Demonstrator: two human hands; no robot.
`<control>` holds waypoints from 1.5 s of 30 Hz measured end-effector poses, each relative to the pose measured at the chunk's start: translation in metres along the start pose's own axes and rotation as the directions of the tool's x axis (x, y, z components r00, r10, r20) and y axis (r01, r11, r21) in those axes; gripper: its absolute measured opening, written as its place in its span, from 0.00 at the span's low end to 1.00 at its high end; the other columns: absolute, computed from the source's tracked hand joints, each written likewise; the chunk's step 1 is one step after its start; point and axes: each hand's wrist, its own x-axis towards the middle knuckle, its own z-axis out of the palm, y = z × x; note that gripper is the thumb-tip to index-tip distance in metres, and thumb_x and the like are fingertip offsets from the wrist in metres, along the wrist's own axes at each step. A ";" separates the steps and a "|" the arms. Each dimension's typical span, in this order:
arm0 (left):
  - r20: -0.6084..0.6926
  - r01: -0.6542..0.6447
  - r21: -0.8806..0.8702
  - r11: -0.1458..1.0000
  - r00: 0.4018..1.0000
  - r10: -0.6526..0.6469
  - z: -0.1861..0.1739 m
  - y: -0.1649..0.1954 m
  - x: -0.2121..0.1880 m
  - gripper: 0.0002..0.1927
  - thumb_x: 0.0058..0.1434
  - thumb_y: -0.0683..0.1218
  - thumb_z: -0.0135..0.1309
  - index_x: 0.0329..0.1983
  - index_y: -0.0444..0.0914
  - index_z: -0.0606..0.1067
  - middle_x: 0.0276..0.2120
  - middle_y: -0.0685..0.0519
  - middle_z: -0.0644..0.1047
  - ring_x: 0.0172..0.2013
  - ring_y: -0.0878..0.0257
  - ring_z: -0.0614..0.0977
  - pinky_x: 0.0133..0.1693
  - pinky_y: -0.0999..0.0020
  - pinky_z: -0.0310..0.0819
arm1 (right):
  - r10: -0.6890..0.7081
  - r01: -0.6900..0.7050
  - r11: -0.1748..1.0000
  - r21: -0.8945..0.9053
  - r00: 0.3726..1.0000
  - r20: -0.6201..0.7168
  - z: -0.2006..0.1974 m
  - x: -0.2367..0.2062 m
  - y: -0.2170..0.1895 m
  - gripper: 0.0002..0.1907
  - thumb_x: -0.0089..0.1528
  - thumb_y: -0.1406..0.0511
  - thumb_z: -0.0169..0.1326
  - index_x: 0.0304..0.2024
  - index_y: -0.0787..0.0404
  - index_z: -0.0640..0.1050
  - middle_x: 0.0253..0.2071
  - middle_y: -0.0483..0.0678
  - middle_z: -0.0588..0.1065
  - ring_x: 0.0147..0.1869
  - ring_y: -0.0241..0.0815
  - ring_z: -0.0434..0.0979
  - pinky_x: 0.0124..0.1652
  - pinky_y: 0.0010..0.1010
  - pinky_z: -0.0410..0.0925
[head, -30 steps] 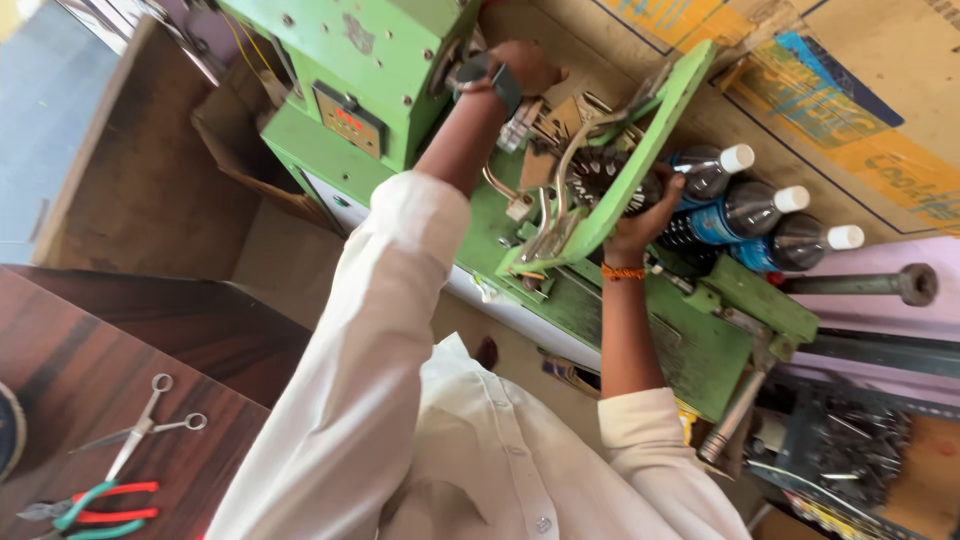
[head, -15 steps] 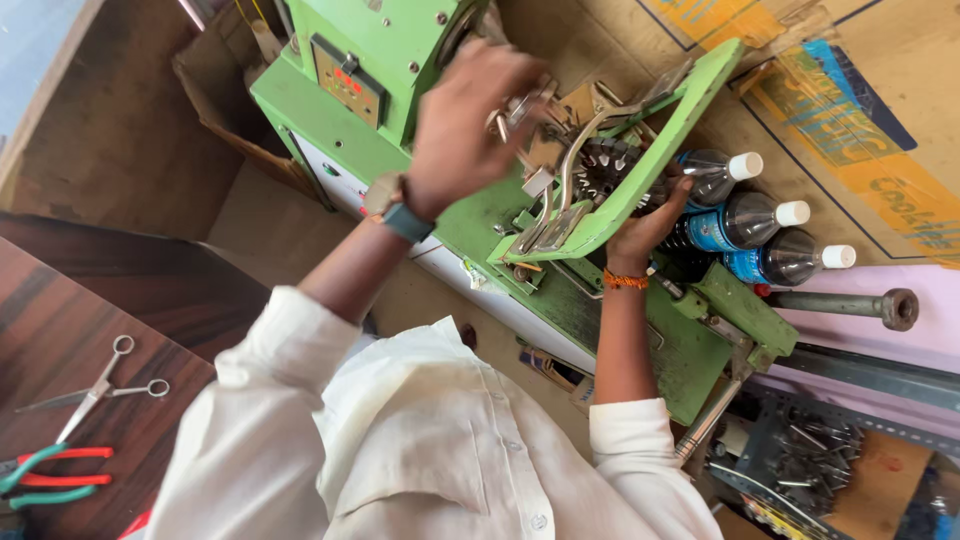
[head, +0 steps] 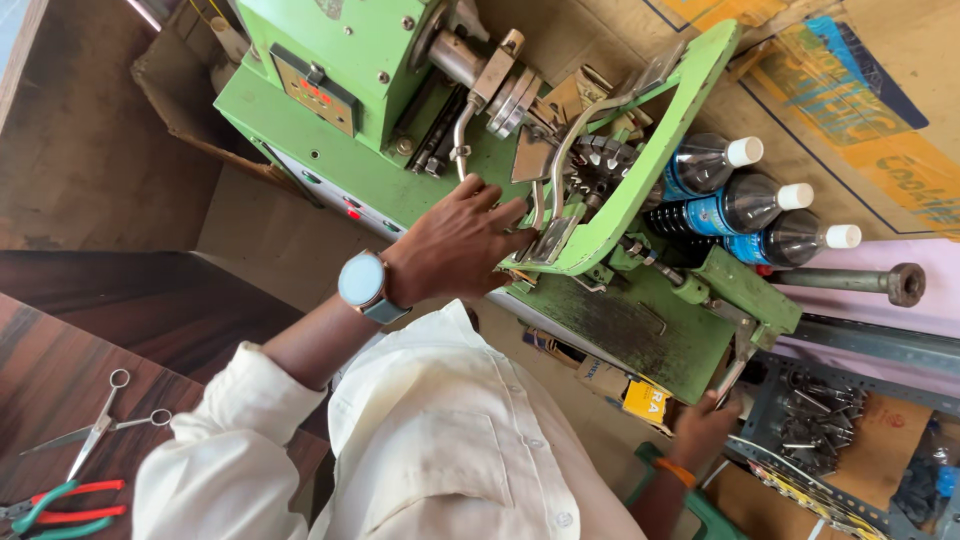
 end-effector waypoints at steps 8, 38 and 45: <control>-0.107 0.009 -0.088 0.996 0.994 -0.019 0.002 0.008 0.008 0.28 0.52 0.59 0.63 0.52 0.40 0.77 0.41 0.49 0.73 0.44 0.51 0.73 0.52 0.56 0.63 | 0.425 -0.434 0.901 0.029 0.865 -0.264 0.000 0.042 0.063 0.21 0.67 0.57 0.49 0.52 0.67 0.74 0.44 0.60 0.77 0.43 0.57 0.82 0.37 0.44 0.74; -0.634 0.202 -0.507 0.838 0.572 -0.521 0.096 -0.017 -0.023 0.21 0.63 0.40 0.58 0.58 0.45 0.71 0.52 0.51 0.76 0.51 0.59 0.75 0.56 0.60 0.70 | -0.858 0.493 0.349 0.797 0.510 0.061 -0.013 0.129 -0.366 0.14 0.68 0.70 0.50 0.54 0.68 0.80 0.56 0.54 0.80 0.63 0.50 0.81 0.64 0.40 0.70; -0.174 -0.154 -0.985 0.083 0.852 -0.494 0.209 -0.089 0.052 0.30 0.63 0.44 0.58 0.67 0.34 0.64 0.55 0.47 0.74 0.55 0.58 0.78 0.60 0.59 0.74 | -0.723 0.335 0.499 0.799 0.670 0.171 0.028 0.133 -0.346 0.17 0.65 0.67 0.46 0.50 0.72 0.78 0.58 0.64 0.78 0.45 0.44 0.74 0.36 0.32 0.58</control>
